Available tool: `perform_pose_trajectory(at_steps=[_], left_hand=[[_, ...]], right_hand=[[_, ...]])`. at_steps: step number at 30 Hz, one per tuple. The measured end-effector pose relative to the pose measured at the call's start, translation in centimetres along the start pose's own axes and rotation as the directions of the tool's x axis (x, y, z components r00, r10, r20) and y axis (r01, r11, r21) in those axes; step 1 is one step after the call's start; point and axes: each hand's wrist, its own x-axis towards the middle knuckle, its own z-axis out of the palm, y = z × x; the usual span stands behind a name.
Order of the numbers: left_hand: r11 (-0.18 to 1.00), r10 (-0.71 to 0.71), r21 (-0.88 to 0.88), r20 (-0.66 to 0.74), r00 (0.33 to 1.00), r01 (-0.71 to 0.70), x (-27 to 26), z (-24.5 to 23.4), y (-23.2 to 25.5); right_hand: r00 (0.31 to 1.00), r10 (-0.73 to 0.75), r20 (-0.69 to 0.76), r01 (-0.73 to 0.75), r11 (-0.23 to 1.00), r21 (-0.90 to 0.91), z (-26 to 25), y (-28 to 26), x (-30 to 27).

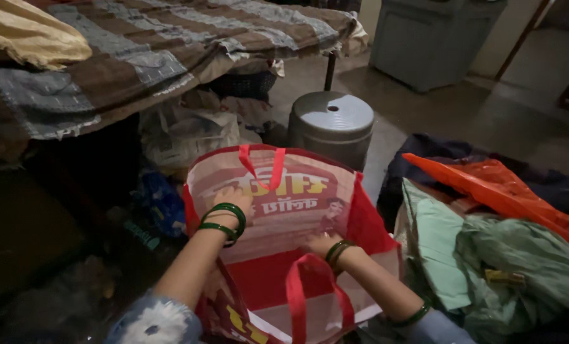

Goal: The person sits on the floor and unpacks a red and white shopping bag, removing various items including folded clothes, a plastic-wrapped pillow, a roll of tape, and an orange plastic bag. They place the items onto a pile on the floor beside them.

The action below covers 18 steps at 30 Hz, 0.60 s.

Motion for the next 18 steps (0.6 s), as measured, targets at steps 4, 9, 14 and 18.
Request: perform_pose_trajectory(at_steps=[4, 9, 14, 18], left_hand=[[0.998, 0.004, -0.057, -0.029, 1.0, -0.006, -3.7, -3.6, 2.3], [0.99, 0.02, -0.133, -0.121, 0.992, -0.036, -5.2, -5.2, 4.3], [0.981, 0.024, -0.189, -0.071, 0.997, -0.037, -5.8, -8.6, 7.9], [0.917, 0.122, -0.342, -0.254, 0.96, -0.207, -6.1, -12.0, 12.5]], right_hand=[[0.932, 0.355, -0.067, -0.344, 0.929, 0.136, -3.8, -3.0, -1.9], [0.868, 0.429, -0.252, -0.387, 0.9, 0.2, -7.0, -4.3, -3.8], [0.774, 0.483, -0.409, -0.434, 0.876, 0.211, -8.8, -2.0, -6.7], [0.638, 0.515, -0.572, -0.484, 0.846, 0.222, -10.7, 2.6, -11.8]])
